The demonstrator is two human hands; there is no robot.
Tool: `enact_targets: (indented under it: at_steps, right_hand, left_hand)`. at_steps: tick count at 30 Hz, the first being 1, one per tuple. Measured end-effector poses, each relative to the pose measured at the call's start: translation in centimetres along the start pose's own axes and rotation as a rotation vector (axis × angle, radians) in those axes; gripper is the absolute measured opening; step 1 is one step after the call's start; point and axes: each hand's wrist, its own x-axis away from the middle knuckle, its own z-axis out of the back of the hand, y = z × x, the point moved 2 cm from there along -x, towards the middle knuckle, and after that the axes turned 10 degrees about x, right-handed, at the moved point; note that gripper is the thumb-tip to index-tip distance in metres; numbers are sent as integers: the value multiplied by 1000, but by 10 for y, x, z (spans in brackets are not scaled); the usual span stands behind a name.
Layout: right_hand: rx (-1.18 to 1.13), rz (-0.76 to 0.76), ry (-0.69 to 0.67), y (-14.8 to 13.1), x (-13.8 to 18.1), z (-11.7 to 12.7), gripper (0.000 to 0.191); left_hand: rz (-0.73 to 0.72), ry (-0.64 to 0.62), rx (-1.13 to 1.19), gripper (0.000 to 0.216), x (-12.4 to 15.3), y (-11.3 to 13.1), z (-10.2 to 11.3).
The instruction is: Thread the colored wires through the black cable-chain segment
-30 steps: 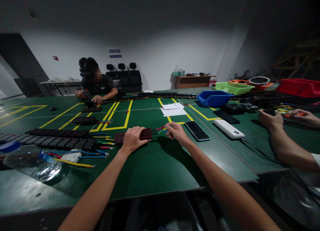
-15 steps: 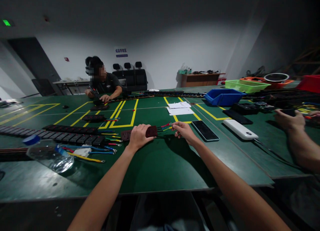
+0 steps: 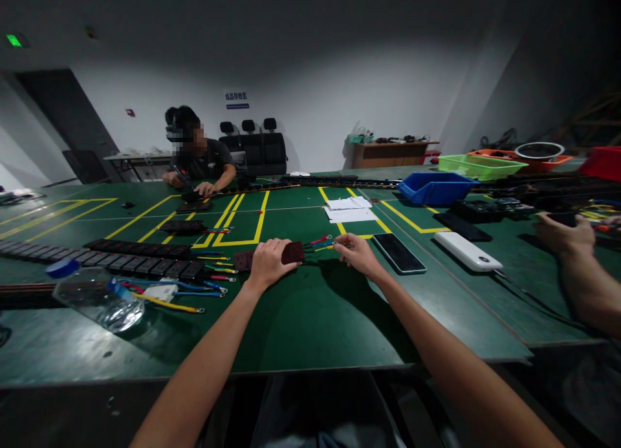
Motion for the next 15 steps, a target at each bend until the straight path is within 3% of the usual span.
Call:
enact_targets:
  at_steps: [9,15]
  right_hand:
    - [-2,12,-6,-9,4,4,47]
    - [123,167,68,-7,1,5,41]
  left_hand:
    - [17,-12,-4,55,1,2,0]
    - [8,-12,2,56,1,2,-1]
